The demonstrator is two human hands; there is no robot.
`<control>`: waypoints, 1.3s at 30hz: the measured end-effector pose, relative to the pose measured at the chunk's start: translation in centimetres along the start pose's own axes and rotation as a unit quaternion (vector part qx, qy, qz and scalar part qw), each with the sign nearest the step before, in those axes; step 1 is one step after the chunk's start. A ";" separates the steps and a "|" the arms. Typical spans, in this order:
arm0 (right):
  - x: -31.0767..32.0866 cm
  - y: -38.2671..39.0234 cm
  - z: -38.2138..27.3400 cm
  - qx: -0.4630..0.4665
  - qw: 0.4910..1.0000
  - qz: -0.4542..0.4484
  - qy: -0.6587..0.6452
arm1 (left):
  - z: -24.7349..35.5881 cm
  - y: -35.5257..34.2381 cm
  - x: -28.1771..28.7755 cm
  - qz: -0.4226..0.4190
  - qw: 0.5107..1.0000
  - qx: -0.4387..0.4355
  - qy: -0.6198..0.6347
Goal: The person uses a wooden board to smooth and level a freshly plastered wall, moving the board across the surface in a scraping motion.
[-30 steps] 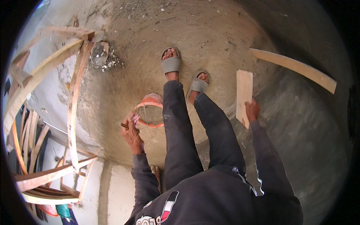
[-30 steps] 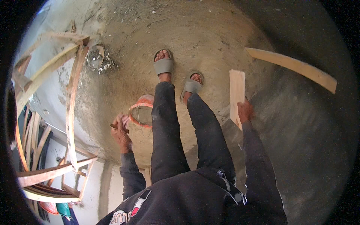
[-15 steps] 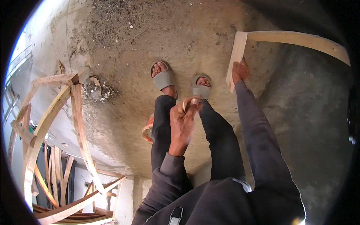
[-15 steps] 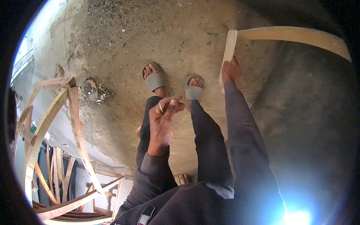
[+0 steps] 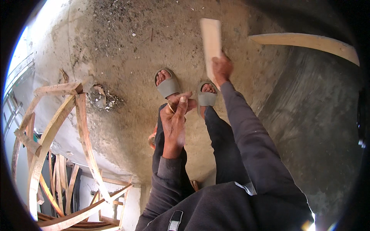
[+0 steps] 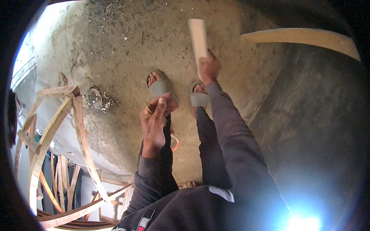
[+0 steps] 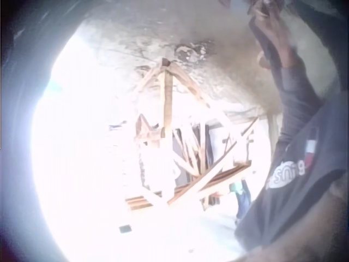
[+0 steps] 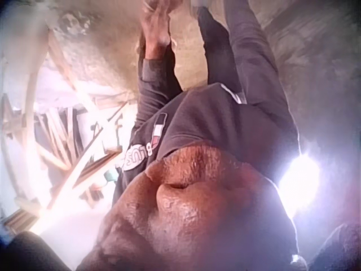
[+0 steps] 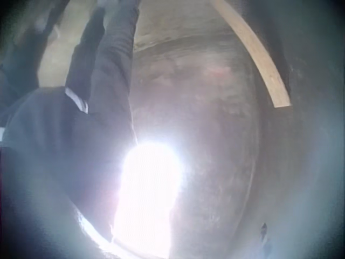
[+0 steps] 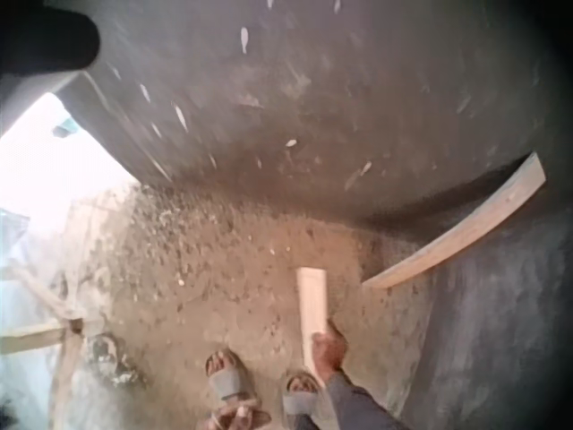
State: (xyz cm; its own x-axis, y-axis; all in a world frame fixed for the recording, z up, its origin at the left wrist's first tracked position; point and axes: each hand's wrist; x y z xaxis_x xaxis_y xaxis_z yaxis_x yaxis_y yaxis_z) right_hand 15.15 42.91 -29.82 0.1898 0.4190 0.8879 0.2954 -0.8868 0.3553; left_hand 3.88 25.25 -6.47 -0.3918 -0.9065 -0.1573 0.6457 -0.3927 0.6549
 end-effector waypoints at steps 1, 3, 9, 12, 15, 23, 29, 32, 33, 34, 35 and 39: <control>0.8 -0.3 1.2 0.012 0.999 0.032 -0.033 | 0.0 0.1 0.2 0.002 1.000 -0.003 -0.003; 2.5 -1.0 2.3 -0.091 0.989 0.030 -0.110 | 0.0 0.2 0.2 0.001 1.000 0.010 0.004; 1.0 -1.8 1.8 -0.104 0.988 0.055 0.101 | 0.5 -0.5 -0.3 -0.012 1.000 0.019 0.021; 0.6 -2.1 0.7 -0.149 0.983 0.029 0.099 | 0.8 -1.0 -0.5 -0.007 0.999 0.016 0.027; 1.7 -2.5 1.4 -0.129 0.990 0.037 0.048 | 1.2 -1.3 -0.7 -0.001 0.999 0.017 0.037; 4.8 -8.1 0.1 -0.111 0.991 0.068 0.020 | 1.9 -2.1 -1.1 -0.015 0.999 0.030 0.036; 5.5 -13.3 -1.3 -0.233 0.964 0.117 -0.052 | 2.4 -2.6 -1.1 -0.014 0.999 0.037 0.028; 5.7 -16.2 -1.2 -0.309 0.947 0.086 -0.005 | 2.6 -2.8 -1.2 -0.012 0.999 0.036 0.031; 5.6 -17.1 -0.5 -0.286 0.954 0.086 0.002 | 2.7 -2.8 -1.3 -0.012 0.999 0.036 0.032; 5.5 -17.9 0.2 -0.287 0.954 0.080 0.022 | 2.8 -2.8 -1.3 -0.013 0.999 0.037 0.031; 5.4 -18.8 0.8 -0.289 0.954 0.074 0.042 | 2.9 -2.8 -1.4 -0.014 0.999 0.037 0.029; 3.0 -20.4 3.3 -0.276 0.956 0.068 0.072 | 2.6 -3.2 -1.4 -0.026 0.998 0.046 0.025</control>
State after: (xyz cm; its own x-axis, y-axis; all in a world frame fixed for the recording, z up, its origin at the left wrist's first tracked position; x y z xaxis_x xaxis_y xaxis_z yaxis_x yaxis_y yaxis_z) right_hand 12.77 62.89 -35.38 0.0478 0.2961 0.9540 -0.2704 -0.9156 0.2977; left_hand 0.65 28.15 -6.41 -0.3877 -0.8932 -0.2279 0.5619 -0.4250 0.7097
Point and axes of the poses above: each hand's wrist, its own y-axis away from the middle knuckle, its own x-axis out of the back of the hand, z = x × y, and after that the axes turned 13 degrees about -x, right-handed
